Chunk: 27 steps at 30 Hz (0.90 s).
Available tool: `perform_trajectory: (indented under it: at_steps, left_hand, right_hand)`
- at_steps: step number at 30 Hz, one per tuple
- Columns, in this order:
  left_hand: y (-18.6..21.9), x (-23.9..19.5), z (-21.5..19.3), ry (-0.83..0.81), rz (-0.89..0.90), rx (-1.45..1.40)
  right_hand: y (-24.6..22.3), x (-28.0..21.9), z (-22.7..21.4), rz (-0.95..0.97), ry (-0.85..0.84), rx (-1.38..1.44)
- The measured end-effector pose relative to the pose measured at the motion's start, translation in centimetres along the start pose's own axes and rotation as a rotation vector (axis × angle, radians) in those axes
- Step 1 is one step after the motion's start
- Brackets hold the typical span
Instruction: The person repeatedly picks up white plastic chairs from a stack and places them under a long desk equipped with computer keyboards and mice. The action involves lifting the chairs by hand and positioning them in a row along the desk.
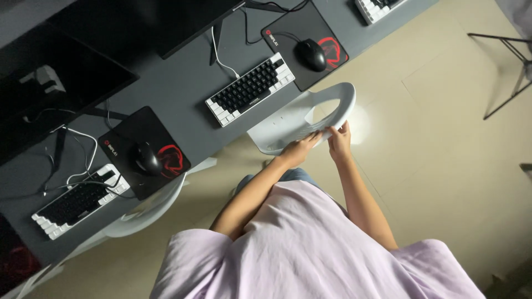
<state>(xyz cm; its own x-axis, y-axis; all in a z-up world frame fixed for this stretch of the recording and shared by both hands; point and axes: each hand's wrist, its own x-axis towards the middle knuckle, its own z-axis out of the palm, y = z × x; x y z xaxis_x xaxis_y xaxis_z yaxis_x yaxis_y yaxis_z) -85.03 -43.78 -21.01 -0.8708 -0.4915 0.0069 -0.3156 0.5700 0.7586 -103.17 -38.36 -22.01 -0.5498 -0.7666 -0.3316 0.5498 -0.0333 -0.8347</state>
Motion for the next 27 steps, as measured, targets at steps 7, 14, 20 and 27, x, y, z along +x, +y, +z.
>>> perform_trajectory:
  at_steps: [7,14,20,27]
  left_hand:
    - [-1.3,1.7,0.5,0.012,0.023,0.011]
    - [-4.2,0.3,-0.9,-0.015,-0.129,0.162]
    - [-5.1,-2.2,-4.1,0.273,-0.183,0.353]
    - [-5.3,-2.4,-5.4,0.465,-0.304,0.297]
  right_hand:
    - [3.7,5.0,-4.4,0.037,-0.091,-0.015]
    - [5.1,6.4,-1.3,0.381,-0.059,-0.298]
    - [9.7,9.2,0.0,0.396,-0.151,-0.342]
    - [8.0,11.3,2.3,0.446,-0.234,-0.472]
